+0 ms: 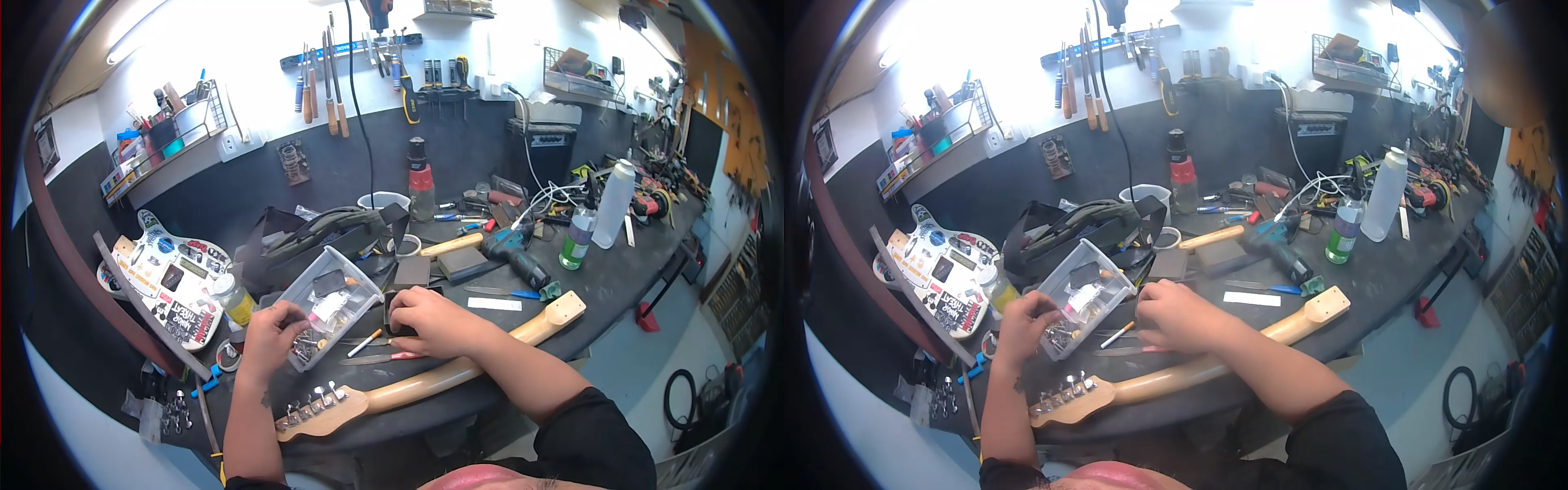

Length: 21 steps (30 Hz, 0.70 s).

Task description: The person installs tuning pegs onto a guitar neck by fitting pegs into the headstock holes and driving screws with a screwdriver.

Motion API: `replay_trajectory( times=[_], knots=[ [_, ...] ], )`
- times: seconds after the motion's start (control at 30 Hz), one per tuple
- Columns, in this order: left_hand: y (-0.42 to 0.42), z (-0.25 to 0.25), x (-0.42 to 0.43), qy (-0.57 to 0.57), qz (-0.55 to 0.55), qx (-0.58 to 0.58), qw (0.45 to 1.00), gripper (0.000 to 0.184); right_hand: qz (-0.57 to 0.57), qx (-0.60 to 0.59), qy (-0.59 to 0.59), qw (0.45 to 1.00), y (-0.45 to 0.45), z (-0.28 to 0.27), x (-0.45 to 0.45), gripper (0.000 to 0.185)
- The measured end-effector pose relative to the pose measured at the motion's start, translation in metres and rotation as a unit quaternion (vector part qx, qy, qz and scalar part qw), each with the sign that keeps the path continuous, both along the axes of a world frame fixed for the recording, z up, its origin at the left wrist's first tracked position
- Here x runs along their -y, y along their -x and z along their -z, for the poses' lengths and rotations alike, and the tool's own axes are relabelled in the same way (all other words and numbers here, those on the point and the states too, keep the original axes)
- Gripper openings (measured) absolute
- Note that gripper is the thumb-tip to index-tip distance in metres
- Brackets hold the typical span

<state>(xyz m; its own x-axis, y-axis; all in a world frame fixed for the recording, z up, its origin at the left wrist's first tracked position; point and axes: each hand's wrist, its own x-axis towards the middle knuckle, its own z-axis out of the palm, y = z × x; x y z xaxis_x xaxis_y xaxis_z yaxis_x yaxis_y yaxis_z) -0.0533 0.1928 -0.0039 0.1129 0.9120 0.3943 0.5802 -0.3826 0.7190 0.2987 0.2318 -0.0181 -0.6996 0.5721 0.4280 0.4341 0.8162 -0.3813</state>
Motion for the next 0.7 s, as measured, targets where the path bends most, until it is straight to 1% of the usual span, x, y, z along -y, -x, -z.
replay_trajectory(
  times=[0.07, 0.1, 0.2, 0.23, 0.37, 0.4, 0.47, 0.57, 0.67, 0.7],
  knots=[
    [0.001, 0.002, -0.001, -0.018, 0.002, -0.017, 1.0, 0.016, -0.011, -0.033, 0.011, 0.999, -0.002, -0.005, 0.0, 0.022],
    [0.0, 0.0, 0.0, -0.032, 0.002, -0.022, 0.999, 0.015, -0.015, -0.068, 0.0, 0.998, -0.002, -0.009, 0.0, 0.021],
    [-0.003, 0.0, 0.0, -0.056, 0.01, -0.025, 0.998, 0.013, 0.013, -0.094, 0.012, 0.995, -0.006, -0.014, -0.006, 0.021],
    [-0.003, 0.0, 0.0, -0.06, 0.015, -0.027, 0.998, 0.013, 0.02, -0.107, -0.006, 0.994, -0.006, -0.015, -0.006, 0.02],
    [0.005, 0.005, -0.003, -0.05, 0.008, -0.032, 0.998, 0.014, 0.006, -0.116, -0.033, 0.993, 0.0, -0.005, -0.006, 0.018],
    [0.004, 0.003, -0.002, -0.038, -0.014, -0.037, 0.998, 0.012, -0.007, -0.114, -0.025, 0.993, 0.004, -0.001, -0.004, 0.019],
    [0.006, 0.006, -0.002, 0.024, -0.005, 0.034, 0.999, 0.011, -0.054, -0.083, -0.043, 0.994, 0.012, 0.004, 0.001, 0.019],
    [0.01, 0.007, -0.003, 0.041, 0.016, 0.055, 0.998, 0.016, -0.112, -0.06, -0.064, 0.99, 0.02, 0.009, 0.015, 0.019],
    [0.009, 0.009, -0.003, 0.024, 0.009, 0.07, 0.997, 0.016, -0.129, -0.034, -0.064, 0.989, 0.018, 0.007, 0.019, 0.019],
    [0.012, 0.009, -0.003, 0.015, 0.013, 0.052, 0.998, 0.016, -0.126, -0.036, -0.064, 0.989, 0.016, 0.007, 0.019, 0.02]
  ],
)
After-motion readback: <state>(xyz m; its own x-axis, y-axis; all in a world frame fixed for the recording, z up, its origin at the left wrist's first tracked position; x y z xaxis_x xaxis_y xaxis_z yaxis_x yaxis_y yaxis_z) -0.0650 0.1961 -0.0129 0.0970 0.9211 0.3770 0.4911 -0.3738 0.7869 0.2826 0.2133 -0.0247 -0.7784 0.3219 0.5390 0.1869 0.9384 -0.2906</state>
